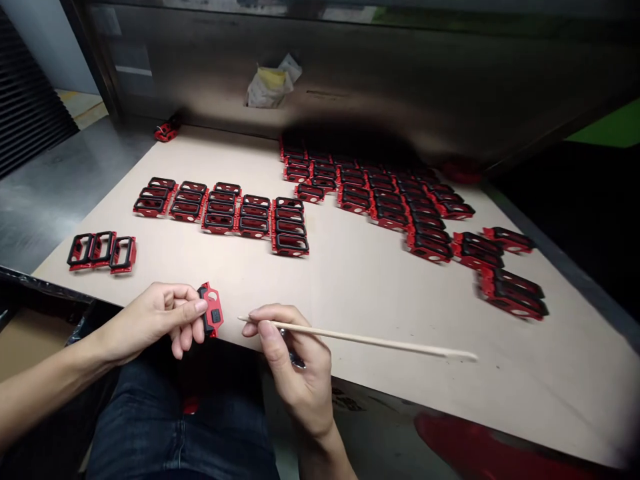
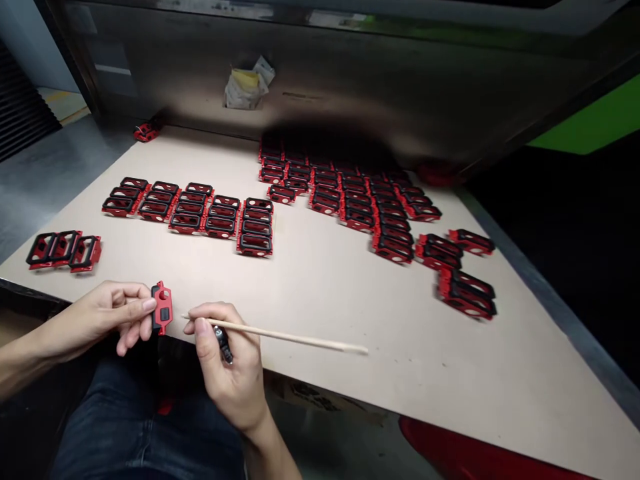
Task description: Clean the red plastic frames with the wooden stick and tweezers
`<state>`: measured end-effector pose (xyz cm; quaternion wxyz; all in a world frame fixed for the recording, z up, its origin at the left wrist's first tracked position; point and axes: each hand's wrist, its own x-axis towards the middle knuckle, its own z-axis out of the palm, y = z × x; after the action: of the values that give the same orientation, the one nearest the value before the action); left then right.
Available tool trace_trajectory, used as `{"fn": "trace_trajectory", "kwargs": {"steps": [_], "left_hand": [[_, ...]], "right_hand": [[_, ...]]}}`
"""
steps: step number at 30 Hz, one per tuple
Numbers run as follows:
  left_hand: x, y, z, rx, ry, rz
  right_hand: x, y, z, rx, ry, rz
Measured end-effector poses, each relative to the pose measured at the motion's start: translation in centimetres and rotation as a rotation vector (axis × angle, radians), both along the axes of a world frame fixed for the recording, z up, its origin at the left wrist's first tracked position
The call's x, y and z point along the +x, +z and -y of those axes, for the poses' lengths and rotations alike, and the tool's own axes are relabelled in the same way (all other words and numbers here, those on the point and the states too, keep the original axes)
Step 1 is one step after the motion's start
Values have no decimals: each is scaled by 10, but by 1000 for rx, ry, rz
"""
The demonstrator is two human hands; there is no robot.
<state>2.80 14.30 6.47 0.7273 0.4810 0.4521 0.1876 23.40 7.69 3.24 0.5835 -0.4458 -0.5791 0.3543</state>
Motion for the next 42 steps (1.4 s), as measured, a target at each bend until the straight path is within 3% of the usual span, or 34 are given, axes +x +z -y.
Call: {"fn": "trace_trajectory", "kwargs": {"steps": [13, 32, 42], "left_hand": [[2, 1, -6, -1, -65, -36], [4, -3, -5, -37, -30, -55], [5, -2, -6, -78, -36, -59]], "right_hand": [[-6, -6, -10, 43, 35, 179], [-6, -11, -18, 151, 111, 329], [-7, -13, -15, 100, 63, 253]]}}
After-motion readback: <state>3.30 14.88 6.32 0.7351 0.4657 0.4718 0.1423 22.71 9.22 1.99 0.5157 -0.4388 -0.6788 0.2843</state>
